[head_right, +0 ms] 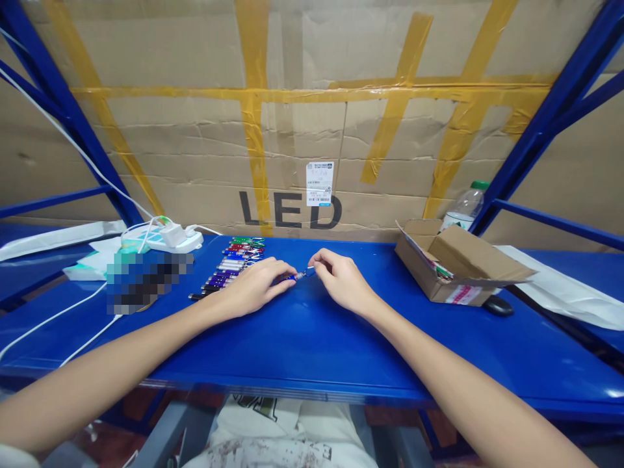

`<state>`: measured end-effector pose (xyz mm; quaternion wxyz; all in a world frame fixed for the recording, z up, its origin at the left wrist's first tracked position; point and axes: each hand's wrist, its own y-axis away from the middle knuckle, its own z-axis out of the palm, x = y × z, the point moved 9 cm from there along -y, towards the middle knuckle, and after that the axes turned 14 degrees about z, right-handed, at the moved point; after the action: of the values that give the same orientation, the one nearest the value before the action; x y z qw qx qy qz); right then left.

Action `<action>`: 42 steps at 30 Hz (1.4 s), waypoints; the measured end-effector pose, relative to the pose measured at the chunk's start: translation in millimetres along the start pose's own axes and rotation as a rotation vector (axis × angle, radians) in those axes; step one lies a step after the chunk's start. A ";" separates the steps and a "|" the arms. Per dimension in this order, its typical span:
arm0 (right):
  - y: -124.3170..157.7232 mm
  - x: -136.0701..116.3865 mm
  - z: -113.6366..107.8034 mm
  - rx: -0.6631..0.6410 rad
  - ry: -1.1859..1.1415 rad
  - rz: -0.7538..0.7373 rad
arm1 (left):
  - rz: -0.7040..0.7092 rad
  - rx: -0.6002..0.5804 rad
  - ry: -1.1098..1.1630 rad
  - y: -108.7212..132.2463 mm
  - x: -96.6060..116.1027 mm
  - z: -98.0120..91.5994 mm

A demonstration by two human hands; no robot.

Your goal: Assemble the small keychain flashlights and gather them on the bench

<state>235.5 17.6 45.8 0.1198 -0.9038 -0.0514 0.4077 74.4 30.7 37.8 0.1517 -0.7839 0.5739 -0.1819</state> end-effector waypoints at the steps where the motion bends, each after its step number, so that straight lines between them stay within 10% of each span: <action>1: -0.4 1.5 1.5 -0.013 0.008 0.012 | -0.003 -0.010 -0.002 -0.1 0.3 0.4; 13: -0.6 13.4 15.6 -0.104 0.142 0.066 | 0.048 -0.131 -0.094 -0.7 -4.3 2.0; 25: 1.7 10.9 15.9 -0.109 0.243 0.089 | -0.335 -0.334 -0.530 32.8 -103.0 -62.6; 42: 2.0 12.6 19.1 -0.116 0.277 0.065 | -0.404 -0.366 -0.567 41.4 -118.8 -55.4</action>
<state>229.5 21.4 24.0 0.0599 -0.9580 -0.0286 0.2790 -18.7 130.3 55.3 0.1232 -0.9143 0.3663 0.1213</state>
